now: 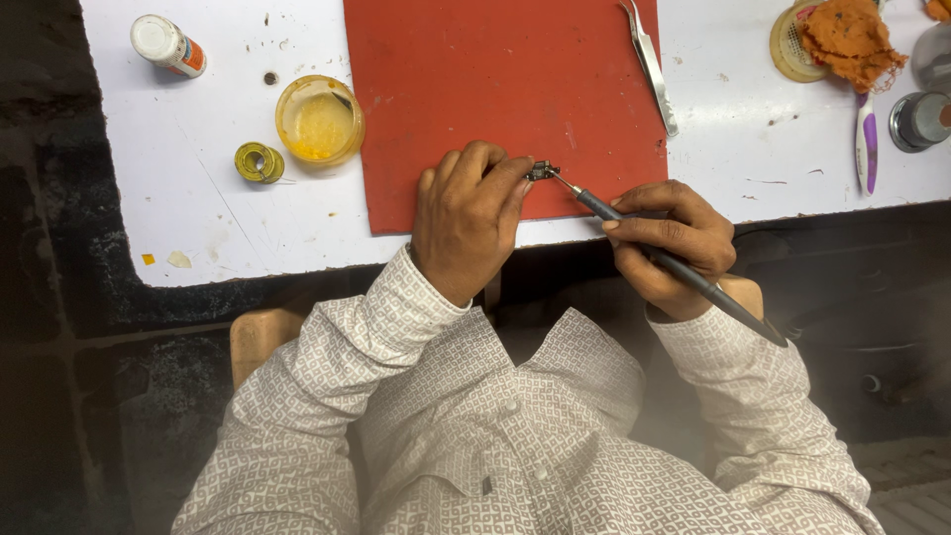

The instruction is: The person polishes a small metal jewelry piece at a workbench. They hold the piece against a rotary polishing tool with a flexible hose attachment, brush it with a toothbrush, reposition it with tweezers, and continue polishing different sides of the piece by hand.

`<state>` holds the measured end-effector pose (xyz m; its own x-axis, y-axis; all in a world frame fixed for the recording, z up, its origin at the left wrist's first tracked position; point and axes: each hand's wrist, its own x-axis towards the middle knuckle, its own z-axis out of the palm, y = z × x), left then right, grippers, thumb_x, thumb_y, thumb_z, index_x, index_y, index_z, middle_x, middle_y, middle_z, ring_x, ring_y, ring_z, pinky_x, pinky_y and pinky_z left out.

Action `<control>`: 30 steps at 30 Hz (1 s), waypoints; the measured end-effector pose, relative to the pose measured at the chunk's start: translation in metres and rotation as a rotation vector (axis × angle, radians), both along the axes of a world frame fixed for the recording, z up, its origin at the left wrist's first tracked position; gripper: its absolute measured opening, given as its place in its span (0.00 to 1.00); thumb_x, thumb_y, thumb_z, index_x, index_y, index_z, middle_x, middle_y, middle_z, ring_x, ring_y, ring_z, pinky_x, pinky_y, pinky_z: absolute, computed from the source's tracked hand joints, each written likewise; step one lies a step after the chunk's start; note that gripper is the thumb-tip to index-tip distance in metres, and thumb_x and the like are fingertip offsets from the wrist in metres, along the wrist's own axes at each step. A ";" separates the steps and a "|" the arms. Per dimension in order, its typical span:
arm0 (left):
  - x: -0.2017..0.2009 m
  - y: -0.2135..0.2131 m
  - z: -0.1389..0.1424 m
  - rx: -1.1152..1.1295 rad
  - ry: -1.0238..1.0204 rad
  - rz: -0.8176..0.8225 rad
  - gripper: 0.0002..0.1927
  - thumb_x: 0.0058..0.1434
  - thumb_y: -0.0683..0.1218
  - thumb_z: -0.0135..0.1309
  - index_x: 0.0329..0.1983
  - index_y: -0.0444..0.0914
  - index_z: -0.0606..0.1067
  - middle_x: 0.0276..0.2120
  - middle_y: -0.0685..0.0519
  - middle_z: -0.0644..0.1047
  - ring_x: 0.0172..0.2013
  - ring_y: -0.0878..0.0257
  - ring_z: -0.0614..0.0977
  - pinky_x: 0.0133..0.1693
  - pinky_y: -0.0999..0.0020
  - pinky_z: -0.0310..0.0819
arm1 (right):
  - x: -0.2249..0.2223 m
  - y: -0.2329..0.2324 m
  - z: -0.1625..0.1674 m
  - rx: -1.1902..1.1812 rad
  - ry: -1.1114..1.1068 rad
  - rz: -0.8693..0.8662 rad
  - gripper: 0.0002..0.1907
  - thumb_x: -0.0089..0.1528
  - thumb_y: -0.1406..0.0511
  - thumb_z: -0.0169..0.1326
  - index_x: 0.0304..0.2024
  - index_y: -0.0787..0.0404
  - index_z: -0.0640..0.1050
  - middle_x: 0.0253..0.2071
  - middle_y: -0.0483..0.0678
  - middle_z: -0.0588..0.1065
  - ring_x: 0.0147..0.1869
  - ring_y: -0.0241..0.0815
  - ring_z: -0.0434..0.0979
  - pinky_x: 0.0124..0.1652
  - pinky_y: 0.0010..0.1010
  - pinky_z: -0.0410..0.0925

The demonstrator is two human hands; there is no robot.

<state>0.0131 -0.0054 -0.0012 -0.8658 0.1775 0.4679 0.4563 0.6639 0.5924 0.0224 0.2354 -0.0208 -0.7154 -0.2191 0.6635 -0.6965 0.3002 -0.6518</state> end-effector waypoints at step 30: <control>0.015 -0.003 -0.001 -0.012 -0.002 0.001 0.09 0.64 0.42 0.62 0.47 0.40 0.80 0.38 0.56 0.74 0.37 0.62 0.75 0.39 0.63 0.63 | 0.016 -0.002 -0.001 0.004 -0.019 -0.008 0.13 0.50 0.80 0.57 0.37 0.67 0.82 0.39 0.57 0.77 0.36 0.41 0.81 0.30 0.21 0.73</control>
